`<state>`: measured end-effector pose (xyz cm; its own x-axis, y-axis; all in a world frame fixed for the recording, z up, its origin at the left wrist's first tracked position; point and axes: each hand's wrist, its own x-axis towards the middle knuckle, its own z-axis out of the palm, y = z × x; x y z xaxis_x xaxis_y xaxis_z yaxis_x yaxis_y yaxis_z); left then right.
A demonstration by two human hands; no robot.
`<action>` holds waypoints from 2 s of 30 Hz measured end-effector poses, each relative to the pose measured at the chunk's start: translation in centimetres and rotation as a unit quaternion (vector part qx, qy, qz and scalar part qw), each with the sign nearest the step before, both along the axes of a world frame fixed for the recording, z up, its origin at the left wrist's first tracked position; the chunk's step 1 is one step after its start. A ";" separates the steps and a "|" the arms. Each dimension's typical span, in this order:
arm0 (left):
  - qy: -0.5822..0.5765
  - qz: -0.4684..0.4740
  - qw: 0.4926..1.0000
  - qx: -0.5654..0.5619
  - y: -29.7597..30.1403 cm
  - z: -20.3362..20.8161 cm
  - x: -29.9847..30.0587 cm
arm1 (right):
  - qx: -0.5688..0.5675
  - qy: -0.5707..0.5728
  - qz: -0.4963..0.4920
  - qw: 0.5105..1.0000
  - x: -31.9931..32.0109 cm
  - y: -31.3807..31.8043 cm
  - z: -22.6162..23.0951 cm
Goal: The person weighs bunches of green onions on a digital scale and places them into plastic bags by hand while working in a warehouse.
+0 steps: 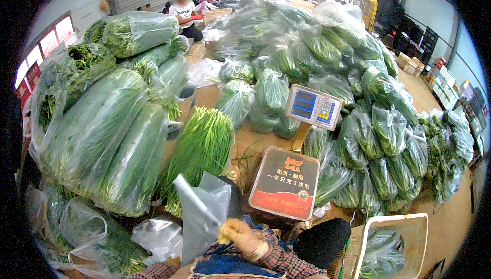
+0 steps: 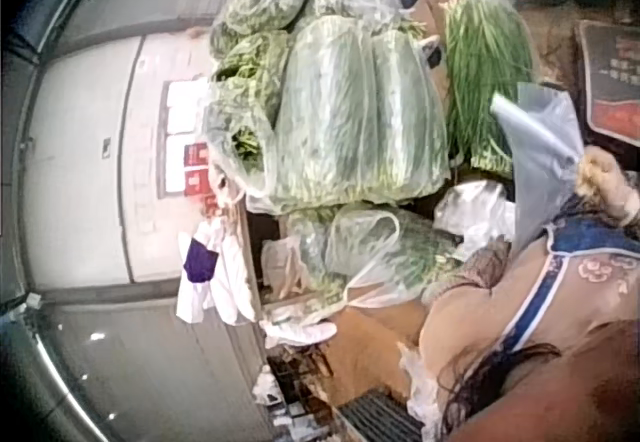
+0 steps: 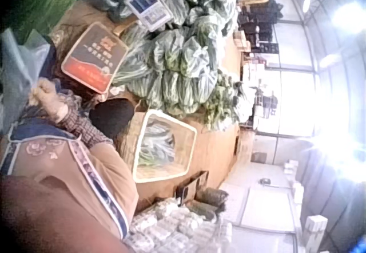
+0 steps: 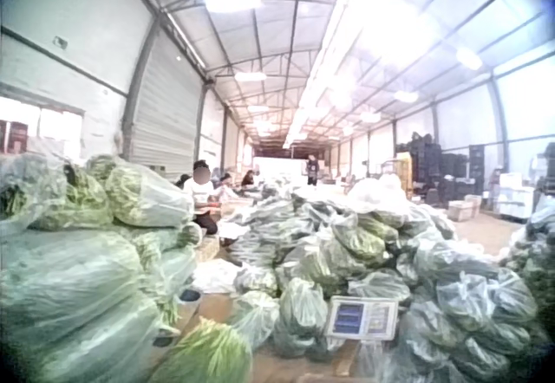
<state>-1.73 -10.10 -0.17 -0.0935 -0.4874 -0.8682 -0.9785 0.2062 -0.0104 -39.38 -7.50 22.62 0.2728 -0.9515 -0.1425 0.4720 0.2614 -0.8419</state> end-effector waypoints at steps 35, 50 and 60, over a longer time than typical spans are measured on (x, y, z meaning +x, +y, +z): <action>0.533 0.319 0.468 0.629 -5.6 18.4 -35.3 | -0.257 -0.190 -0.384 0.866 -17.4 1.1 5.0; 0.785 0.199 0.530 0.250 -11.9 23.5 -32.5 | -0.156 -0.110 -0.477 0.858 -18.2 -1.8 5.5; 0.823 0.447 0.338 0.095 -15.4 26.7 -31.7 | -0.068 0.213 0.229 0.947 -7.5 -2.1 4.4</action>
<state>-33.42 -25.50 26.50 -0.4146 -0.9097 -0.0233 0.7012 -0.3357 0.6290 -46.91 -9.64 27.04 0.6063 -0.7652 -0.2167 -0.0555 0.2311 -0.9713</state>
